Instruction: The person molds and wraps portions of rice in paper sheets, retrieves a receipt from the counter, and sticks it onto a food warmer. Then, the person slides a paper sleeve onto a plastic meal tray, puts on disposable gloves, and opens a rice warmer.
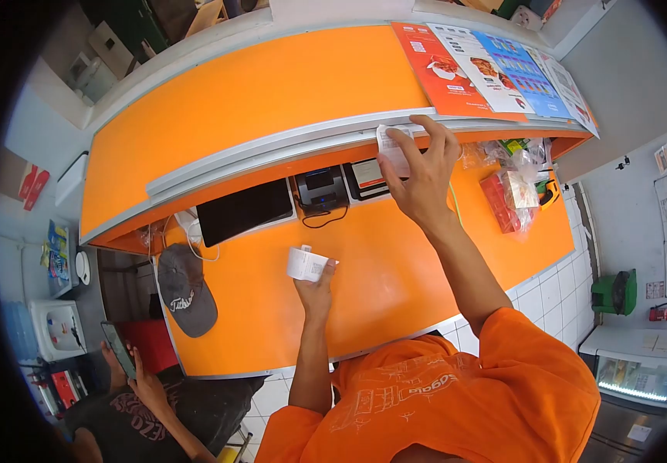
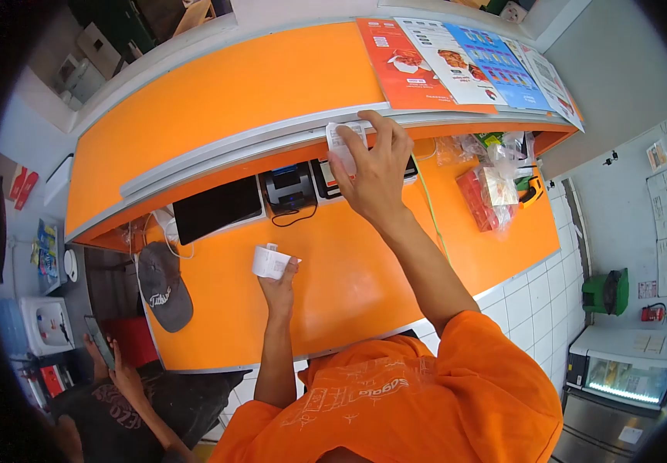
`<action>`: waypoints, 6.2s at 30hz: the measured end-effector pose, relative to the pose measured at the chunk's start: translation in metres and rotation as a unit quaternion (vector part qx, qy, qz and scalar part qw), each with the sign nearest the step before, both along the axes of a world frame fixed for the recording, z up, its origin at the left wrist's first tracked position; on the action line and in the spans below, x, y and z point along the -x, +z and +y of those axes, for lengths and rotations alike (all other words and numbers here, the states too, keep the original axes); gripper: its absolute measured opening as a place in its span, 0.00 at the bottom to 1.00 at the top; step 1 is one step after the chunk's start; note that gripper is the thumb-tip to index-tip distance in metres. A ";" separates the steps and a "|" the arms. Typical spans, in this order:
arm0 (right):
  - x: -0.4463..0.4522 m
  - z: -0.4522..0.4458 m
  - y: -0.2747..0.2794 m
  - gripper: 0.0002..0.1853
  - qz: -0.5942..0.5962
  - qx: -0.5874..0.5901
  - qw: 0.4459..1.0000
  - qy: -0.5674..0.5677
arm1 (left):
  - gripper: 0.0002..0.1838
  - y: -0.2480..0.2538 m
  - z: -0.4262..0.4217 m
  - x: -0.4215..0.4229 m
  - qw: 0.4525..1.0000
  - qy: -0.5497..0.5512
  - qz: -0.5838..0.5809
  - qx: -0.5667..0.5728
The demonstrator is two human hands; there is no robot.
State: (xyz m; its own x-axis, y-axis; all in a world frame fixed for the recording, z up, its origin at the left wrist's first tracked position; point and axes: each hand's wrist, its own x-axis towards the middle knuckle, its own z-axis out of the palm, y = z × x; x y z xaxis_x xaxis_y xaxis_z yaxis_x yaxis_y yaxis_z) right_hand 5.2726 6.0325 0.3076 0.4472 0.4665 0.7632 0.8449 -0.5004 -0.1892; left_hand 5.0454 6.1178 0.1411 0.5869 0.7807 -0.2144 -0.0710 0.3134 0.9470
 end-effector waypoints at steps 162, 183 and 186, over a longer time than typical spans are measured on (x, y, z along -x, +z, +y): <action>2.046 -2.619 -0.046 0.05 -0.482 -0.383 -0.211 -0.759 | 0.24 0.395 -2.834 2.074 -0.103 -0.531 -0.650 0.534; 2.024 -2.718 -0.083 0.04 -0.406 -0.521 -0.102 -0.744 | 0.30 0.380 -2.850 2.034 -0.121 -0.559 -0.627 0.529; 2.043 -2.744 -0.079 0.05 -0.378 -0.537 -0.095 -0.748 | 0.28 0.347 -2.917 2.046 -0.171 -0.574 -0.599 0.531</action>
State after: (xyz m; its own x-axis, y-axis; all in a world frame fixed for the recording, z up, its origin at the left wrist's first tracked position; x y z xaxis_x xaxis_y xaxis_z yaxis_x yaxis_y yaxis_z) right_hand 3.2297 3.2883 0.2289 -0.9953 0.0674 -0.0701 0.0702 -0.0006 -0.9975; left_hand 2.9994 3.2006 0.4882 -0.0529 0.2057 0.9772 0.9367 0.3493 -0.0228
